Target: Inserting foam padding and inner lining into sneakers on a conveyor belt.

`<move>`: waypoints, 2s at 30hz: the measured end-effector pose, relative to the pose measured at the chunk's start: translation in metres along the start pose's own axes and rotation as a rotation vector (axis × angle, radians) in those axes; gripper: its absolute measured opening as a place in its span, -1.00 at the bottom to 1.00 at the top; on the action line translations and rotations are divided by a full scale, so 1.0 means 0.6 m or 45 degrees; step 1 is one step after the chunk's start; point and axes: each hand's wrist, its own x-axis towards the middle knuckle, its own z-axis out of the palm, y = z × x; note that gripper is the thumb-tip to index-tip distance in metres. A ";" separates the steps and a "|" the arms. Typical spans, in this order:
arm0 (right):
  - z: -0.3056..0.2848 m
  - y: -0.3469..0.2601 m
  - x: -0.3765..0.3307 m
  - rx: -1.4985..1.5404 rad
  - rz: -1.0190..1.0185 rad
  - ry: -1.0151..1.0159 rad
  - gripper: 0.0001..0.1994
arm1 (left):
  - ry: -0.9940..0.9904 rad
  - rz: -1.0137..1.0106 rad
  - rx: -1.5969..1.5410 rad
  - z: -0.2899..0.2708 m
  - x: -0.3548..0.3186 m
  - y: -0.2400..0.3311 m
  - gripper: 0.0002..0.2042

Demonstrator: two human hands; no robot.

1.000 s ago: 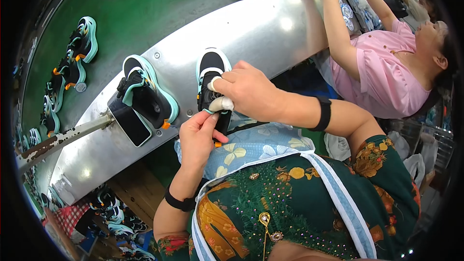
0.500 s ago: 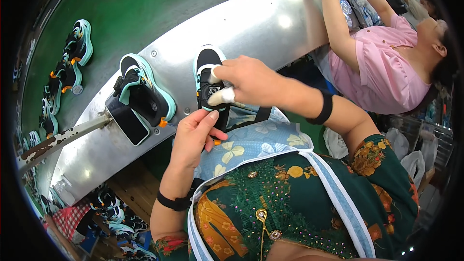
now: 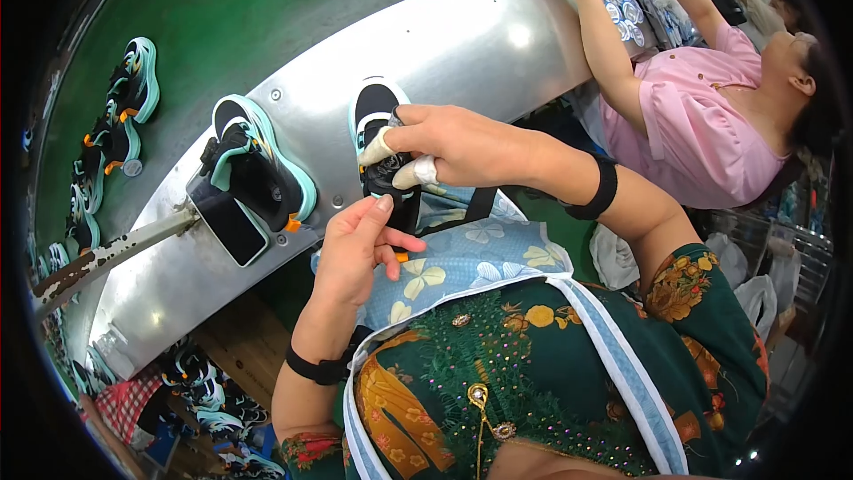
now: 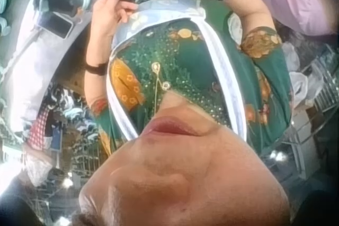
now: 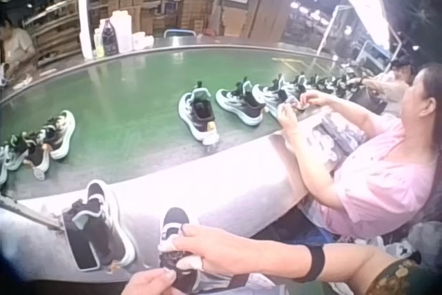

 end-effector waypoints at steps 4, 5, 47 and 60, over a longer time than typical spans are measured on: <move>0.038 0.013 -0.011 -0.140 -0.048 0.170 -0.70 | 0.000 0.036 0.104 0.006 0.004 -0.009 -0.71; 0.042 0.008 -0.017 -0.180 -0.001 0.219 -0.69 | 0.039 0.066 0.113 0.008 0.005 -0.011 -0.71; 0.026 0.005 -0.055 -0.287 -0.186 0.193 -0.46 | 0.131 0.360 0.216 0.003 -0.028 -0.001 -0.66; -0.042 -0.025 0.008 -0.274 -0.040 0.075 -0.57 | 0.777 1.014 0.804 -0.209 0.036 0.011 -0.60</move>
